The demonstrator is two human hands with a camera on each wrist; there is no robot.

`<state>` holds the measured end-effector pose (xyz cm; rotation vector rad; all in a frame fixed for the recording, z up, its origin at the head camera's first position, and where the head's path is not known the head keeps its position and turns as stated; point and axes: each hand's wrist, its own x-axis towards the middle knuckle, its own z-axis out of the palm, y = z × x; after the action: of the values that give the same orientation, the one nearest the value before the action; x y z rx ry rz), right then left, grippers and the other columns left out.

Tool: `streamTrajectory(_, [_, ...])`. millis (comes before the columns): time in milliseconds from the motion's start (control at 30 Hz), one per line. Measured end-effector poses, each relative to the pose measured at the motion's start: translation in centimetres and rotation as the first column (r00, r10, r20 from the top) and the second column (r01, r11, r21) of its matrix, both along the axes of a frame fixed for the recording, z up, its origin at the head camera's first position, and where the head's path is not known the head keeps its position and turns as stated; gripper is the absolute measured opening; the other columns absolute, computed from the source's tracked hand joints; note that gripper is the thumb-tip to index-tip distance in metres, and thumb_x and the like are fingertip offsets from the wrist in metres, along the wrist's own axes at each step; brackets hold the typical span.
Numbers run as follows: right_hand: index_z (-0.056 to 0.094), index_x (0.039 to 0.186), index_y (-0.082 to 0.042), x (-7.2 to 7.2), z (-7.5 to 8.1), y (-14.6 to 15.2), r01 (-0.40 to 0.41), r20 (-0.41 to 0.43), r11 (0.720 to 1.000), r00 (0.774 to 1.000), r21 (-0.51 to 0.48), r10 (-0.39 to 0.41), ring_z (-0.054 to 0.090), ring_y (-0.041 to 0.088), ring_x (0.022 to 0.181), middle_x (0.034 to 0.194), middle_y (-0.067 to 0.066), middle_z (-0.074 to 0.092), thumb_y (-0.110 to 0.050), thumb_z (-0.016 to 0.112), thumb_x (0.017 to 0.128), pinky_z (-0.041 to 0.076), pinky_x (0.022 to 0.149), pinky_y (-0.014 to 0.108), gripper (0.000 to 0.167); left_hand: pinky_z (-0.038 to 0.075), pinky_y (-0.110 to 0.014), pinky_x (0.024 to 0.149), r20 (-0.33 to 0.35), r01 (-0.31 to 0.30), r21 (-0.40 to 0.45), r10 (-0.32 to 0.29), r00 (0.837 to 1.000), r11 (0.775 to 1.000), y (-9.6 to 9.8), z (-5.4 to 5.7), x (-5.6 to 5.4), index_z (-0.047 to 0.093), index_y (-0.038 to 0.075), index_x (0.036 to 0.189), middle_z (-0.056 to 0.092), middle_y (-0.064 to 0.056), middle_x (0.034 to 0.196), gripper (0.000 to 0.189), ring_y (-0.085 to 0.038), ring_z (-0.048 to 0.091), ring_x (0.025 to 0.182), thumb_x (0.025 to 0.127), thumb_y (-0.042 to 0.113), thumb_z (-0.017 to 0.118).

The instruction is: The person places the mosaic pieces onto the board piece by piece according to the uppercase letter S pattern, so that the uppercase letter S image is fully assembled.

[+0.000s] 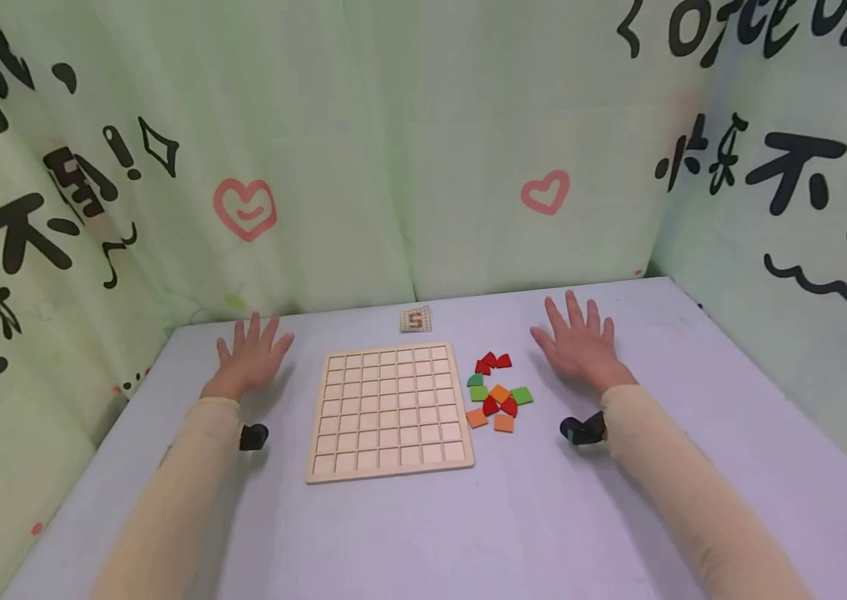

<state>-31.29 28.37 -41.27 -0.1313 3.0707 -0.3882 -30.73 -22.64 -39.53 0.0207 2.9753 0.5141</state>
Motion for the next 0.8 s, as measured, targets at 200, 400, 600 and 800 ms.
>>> streamTrajectory(200, [0.006,0.160,-0.001,1.1,1.9,-2.6,-0.006,-0.106,0.986,0.994,-0.167,-0.012,-0.003,0.058,0.147,0.163,0.032,-0.004,-0.046,0.039,0.104,0.003,0.115,0.077,0.079,0.006,-0.063,0.124,-0.085,0.052,0.270,-0.030,0.996,0.961,1.3,2.2,0.6,0.018,0.003,0.159,0.013,-0.022,0.167,0.066,-0.041,0.009,0.155,0.109,0.045,0.026])
streamTrajectory(400, [0.016,0.157,0.004,2.7,3.6,-5.1,-0.081,-0.165,0.961,0.986,-0.266,0.037,0.006,0.053,0.149,0.163,0.033,0.005,-0.034,0.045,0.104,0.011,0.119,0.072,0.072,0.029,-0.051,0.123,-0.179,0.111,0.528,-0.017,0.984,0.842,2.8,2.0,3.2,0.031,0.010,0.157,0.029,-0.014,0.164,0.058,-0.035,0.030,0.150,0.108,0.039,0.042])
streamTrajectory(600, [0.028,0.156,0.001,3.7,4.9,-6.4,-0.203,-0.155,0.916,0.975,-0.346,0.158,0.017,0.047,0.150,0.164,0.026,0.019,-0.033,0.050,0.104,0.022,0.119,0.067,0.065,0.034,-0.045,0.121,-0.230,0.176,0.633,-0.035,0.973,0.754,3.5,1.3,5.0,0.042,0.010,0.152,0.041,-0.010,0.158,0.054,-0.029,0.039,0.147,0.103,0.030,0.057])
streamTrajectory(800, [0.039,0.153,-0.005,3.7,5.0,-7.4,-0.268,-0.113,0.894,0.963,-0.359,0.244,0.032,0.040,0.146,0.158,0.020,0.037,-0.036,0.057,0.102,0.034,0.116,0.061,0.062,0.037,-0.046,0.119,-0.231,0.203,0.633,-0.068,0.971,0.747,3.8,0.9,5.1,0.047,0.008,0.148,0.045,-0.010,0.155,0.052,-0.030,0.043,0.144,0.100,0.023,0.062])
